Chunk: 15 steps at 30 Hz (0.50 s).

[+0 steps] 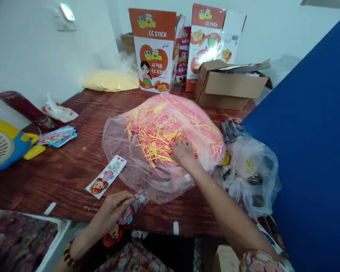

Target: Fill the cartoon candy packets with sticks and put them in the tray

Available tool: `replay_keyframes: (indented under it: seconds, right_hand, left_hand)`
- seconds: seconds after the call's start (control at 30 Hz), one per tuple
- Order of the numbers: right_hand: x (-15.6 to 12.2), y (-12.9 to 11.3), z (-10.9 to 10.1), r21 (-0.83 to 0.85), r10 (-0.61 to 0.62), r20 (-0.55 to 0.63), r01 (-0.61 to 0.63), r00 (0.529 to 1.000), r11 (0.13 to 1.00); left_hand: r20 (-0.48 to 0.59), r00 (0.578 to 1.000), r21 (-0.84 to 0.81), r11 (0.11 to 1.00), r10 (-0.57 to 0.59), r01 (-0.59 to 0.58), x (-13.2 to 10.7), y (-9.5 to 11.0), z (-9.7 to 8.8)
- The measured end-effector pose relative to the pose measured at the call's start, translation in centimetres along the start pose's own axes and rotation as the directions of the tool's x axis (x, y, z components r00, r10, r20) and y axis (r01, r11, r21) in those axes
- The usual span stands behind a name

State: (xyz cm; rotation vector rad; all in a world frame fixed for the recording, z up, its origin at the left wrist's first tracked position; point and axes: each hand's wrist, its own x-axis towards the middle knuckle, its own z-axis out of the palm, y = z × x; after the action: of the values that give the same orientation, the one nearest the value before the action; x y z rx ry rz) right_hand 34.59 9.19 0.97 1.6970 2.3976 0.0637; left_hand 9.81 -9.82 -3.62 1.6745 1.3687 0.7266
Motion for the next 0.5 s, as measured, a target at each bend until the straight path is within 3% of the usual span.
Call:
replay_keyframes:
  seconds: [0.27, 0.5]
  right_hand:
    - [-0.4, 0.3, 1.5, 0.046, 0.049, -0.01, -0.048, 0.999, 0.998]
    - [0.2, 1.6, 2.2, 0.348, 0.155, -0.064, -0.123, 0.986, 0.929]
  left_hand:
    - [0.004, 1.0, -0.019, 1.0, -0.019, 0.019, -0.4, 0.2, 0.3]
    - [-0.03, 0.998, -0.01, 0.999, -0.048, 0.048, -1.3, -0.5, 0.1]
